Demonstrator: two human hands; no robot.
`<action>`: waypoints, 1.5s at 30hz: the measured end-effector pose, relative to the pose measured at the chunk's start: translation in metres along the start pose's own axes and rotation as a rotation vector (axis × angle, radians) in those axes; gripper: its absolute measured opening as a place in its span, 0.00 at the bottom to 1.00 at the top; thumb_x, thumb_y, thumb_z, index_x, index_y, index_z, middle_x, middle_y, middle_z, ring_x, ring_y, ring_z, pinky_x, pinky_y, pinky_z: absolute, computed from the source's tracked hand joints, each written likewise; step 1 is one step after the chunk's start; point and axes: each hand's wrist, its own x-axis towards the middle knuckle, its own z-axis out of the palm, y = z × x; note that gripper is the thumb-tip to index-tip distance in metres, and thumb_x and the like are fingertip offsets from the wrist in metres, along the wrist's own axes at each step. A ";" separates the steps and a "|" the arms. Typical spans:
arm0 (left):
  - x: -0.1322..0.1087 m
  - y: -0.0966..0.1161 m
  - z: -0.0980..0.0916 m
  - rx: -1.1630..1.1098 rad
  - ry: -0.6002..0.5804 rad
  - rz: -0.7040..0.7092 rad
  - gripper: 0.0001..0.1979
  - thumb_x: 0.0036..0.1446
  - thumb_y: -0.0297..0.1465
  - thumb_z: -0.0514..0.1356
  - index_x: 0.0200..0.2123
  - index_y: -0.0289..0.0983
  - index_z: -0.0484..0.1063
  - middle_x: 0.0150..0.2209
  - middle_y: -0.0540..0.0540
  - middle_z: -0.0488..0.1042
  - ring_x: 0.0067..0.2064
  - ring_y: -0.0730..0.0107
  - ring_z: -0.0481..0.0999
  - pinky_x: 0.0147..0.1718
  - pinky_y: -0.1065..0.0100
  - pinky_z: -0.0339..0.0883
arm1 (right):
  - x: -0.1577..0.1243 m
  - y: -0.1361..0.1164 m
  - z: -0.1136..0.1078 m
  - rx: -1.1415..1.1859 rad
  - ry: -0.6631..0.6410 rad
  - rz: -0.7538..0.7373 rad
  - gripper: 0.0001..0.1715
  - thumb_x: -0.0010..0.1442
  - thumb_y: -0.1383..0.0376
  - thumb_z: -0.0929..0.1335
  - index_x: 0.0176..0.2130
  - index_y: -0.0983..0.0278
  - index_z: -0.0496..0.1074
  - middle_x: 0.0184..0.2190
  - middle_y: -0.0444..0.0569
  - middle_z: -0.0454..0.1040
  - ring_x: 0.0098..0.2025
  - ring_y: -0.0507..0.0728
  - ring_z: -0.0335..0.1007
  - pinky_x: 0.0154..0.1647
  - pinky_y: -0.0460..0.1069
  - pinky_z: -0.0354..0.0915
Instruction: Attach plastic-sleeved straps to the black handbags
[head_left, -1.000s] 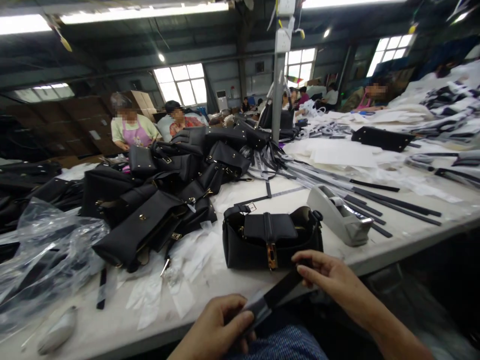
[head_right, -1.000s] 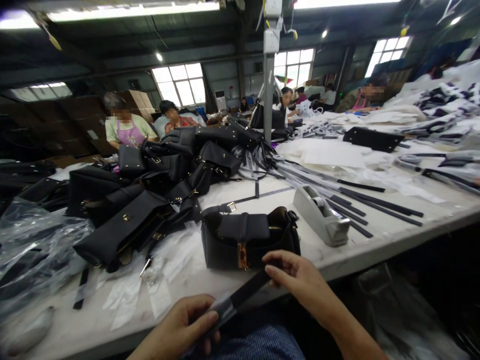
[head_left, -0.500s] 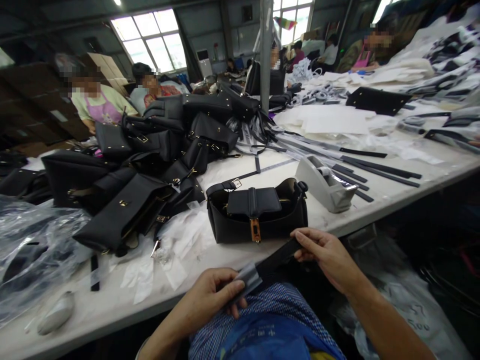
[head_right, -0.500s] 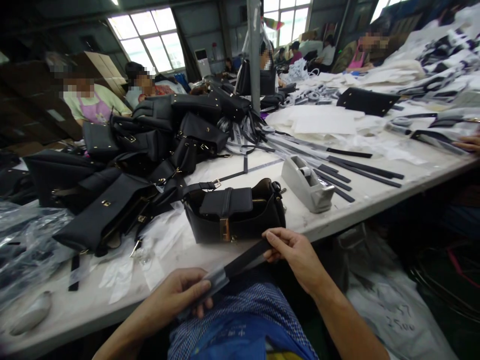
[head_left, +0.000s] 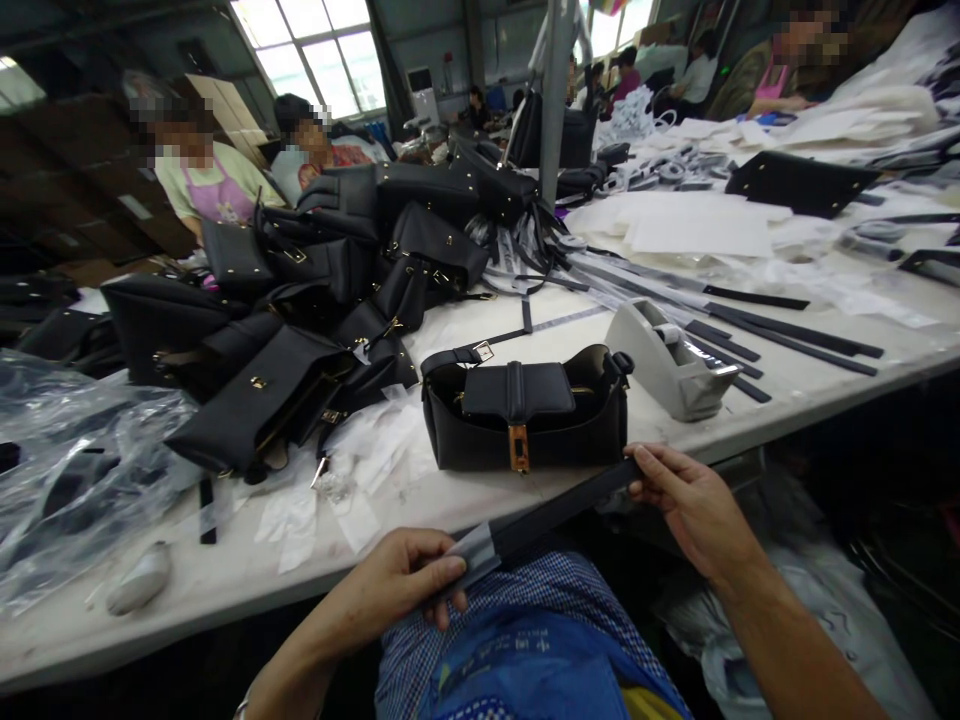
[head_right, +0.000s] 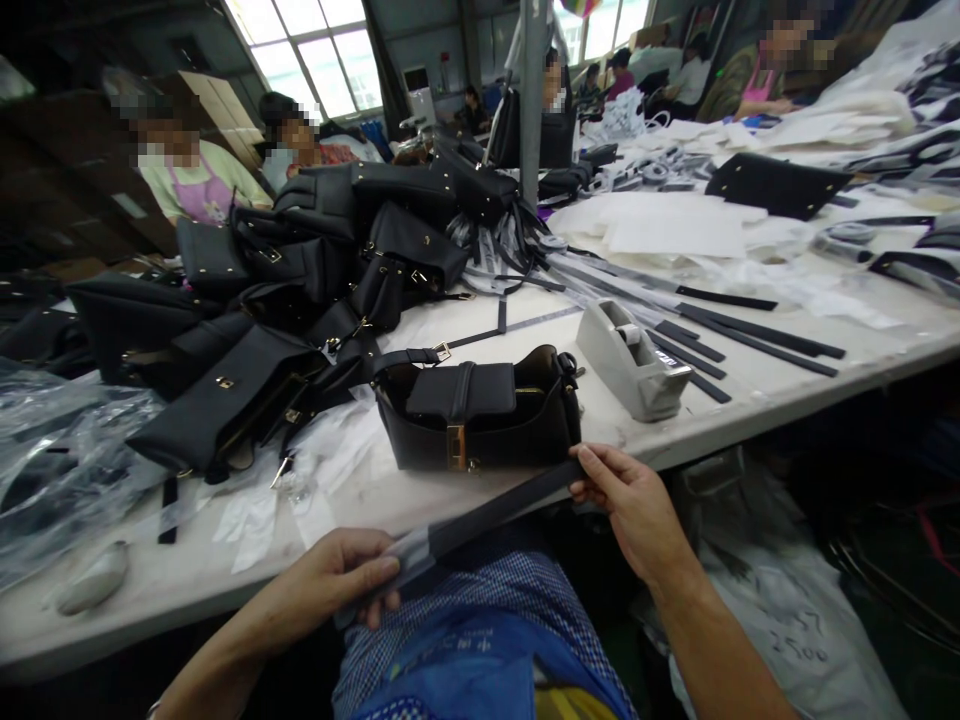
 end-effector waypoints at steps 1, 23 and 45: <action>-0.001 0.001 0.000 0.000 -0.001 0.000 0.21 0.61 0.46 0.59 0.32 0.31 0.73 0.31 0.46 0.79 0.25 0.78 0.73 0.26 0.75 0.62 | 0.000 0.001 0.000 0.000 0.002 -0.001 0.21 0.43 0.54 0.81 0.34 0.63 0.82 0.28 0.44 0.77 0.23 0.47 0.71 0.25 0.39 0.71; 0.014 -0.027 0.001 0.455 0.135 0.283 0.16 0.67 0.39 0.54 0.43 0.36 0.77 0.31 0.47 0.79 0.27 0.74 0.76 0.26 0.76 0.69 | -0.013 -0.005 0.009 -0.110 -0.125 -0.018 0.21 0.50 0.51 0.77 0.37 0.63 0.80 0.28 0.46 0.79 0.26 0.51 0.74 0.29 0.45 0.71; -0.016 -0.061 0.008 1.206 0.847 1.032 0.19 0.66 0.18 0.52 0.56 0.33 0.73 0.51 0.36 0.77 0.50 0.64 0.76 0.48 0.65 0.73 | -0.015 0.004 0.003 -0.282 -0.404 -0.055 0.17 0.50 0.57 0.78 0.39 0.61 0.80 0.44 0.54 0.80 0.48 0.61 0.76 0.50 0.54 0.73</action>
